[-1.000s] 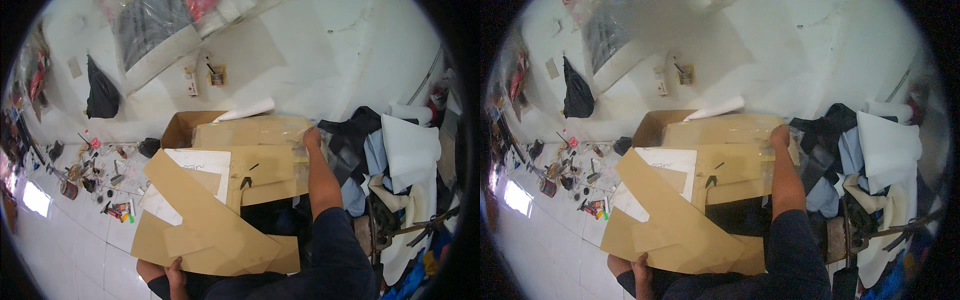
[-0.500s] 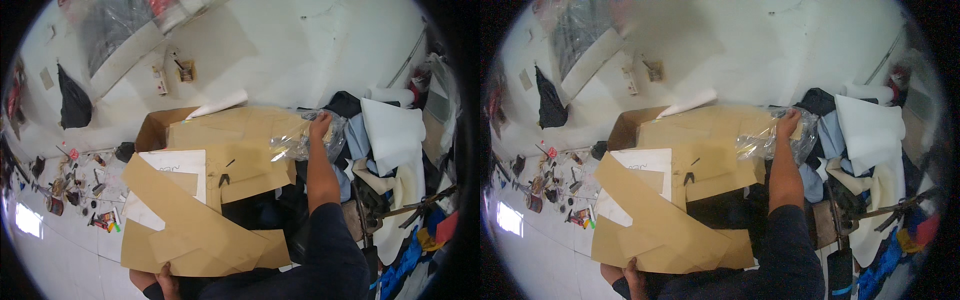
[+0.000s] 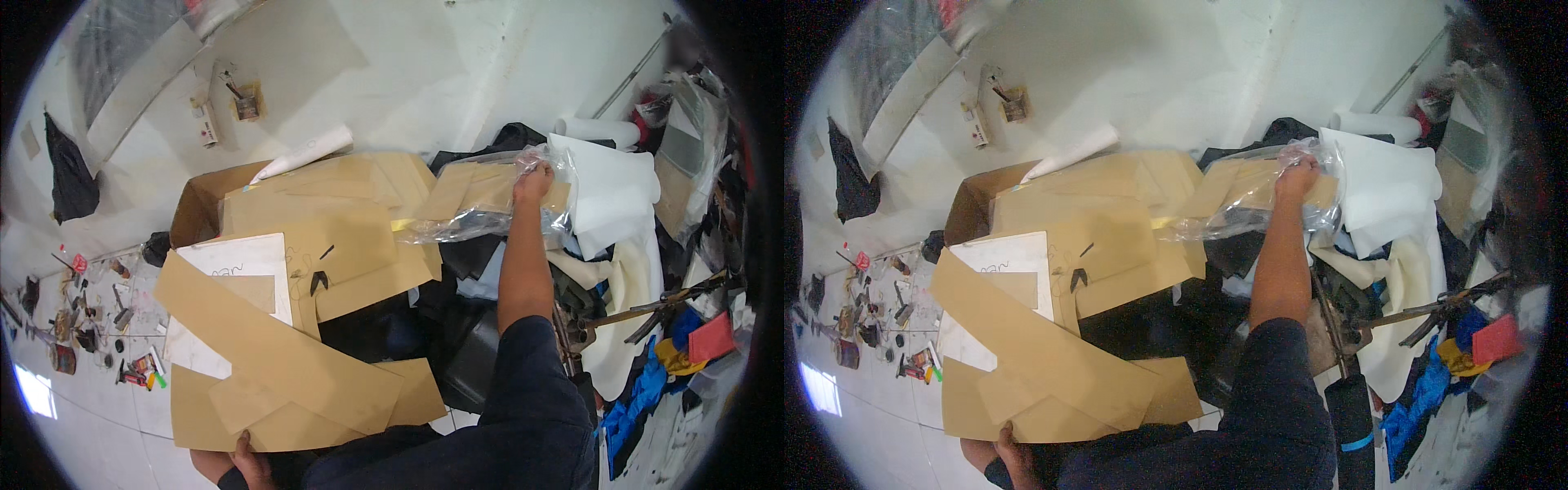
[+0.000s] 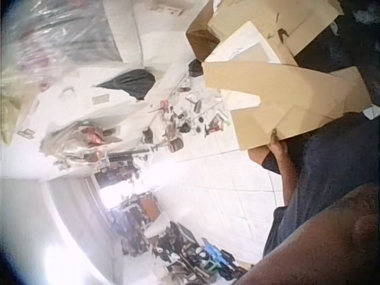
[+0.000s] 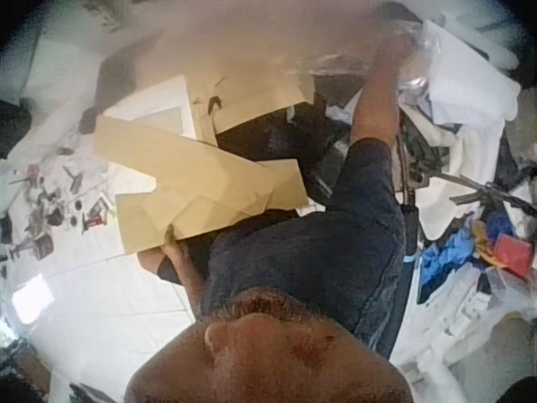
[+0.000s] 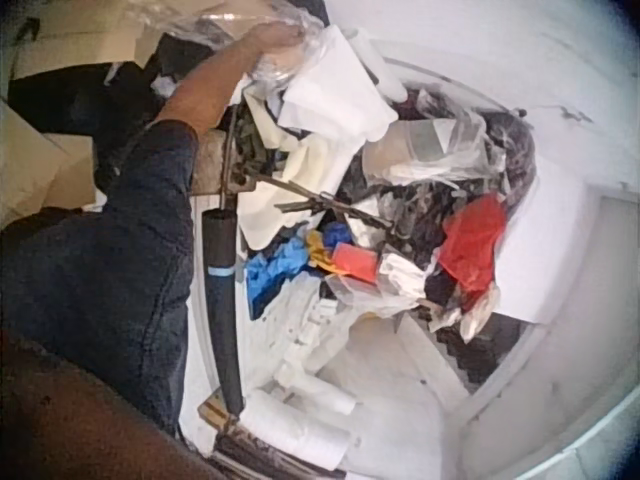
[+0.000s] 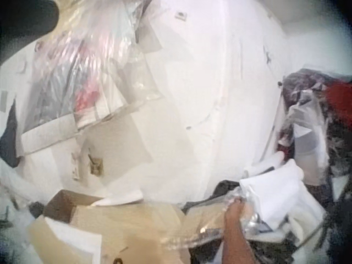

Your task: The person sorts through various cardboard patterns and plastic-wrapped sheets on a tiled floor, picking up individual pieces and stacking them together.

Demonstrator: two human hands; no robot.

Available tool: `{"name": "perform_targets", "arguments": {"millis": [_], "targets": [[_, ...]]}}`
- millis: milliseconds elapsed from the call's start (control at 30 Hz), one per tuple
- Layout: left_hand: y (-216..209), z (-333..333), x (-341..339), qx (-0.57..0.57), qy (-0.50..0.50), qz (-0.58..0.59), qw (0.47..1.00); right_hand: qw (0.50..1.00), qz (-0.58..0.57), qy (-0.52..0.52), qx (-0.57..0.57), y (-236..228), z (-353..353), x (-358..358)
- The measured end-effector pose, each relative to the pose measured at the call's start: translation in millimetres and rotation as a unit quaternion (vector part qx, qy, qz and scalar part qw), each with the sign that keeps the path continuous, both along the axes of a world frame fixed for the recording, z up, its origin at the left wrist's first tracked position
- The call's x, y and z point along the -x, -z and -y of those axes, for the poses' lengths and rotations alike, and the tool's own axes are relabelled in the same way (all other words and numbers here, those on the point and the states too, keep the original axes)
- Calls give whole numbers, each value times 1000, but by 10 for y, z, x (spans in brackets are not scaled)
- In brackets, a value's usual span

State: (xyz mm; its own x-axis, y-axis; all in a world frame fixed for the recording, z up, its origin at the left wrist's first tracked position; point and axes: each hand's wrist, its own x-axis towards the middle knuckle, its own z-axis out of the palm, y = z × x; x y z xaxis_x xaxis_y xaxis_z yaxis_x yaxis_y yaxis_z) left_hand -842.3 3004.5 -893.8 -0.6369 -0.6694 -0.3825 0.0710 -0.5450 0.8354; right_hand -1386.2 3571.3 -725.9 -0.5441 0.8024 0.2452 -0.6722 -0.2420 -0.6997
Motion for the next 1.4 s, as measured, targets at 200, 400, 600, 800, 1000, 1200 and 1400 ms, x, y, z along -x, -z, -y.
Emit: {"name": "perform_targets", "arguments": {"millis": [200, 400, 600, 800, 1000, 1200, 1400], "targets": [[112, 62, 10, -10, 22, 3, 1000, 986, -65, -152, 24, -114, -546, -119], [276, 133, -15, 25, 31, -1, 999, 963, -108, -244, 28, -474, -835, -189], [144, 75, 12, 14, 24, 20, 999, 945, -102, -310, 4, -644, -885, -299], [159, 108, -31, 15, 27, 1, 1000, 949, -84, -302, -19, -755, -543, -263], [152, 92, -29, 15, 4, -14, 1000, 899, -140, -408, 76, -928, -411, -237], [122, 91, -62, 7, 0, -8, 1000, 945, -81, -316, -12, -1108, -75, -404], [74, 73, -85, 10, 7, -27, 1000, 903, -119, -414, 0, -1066, -93, -348]]}}
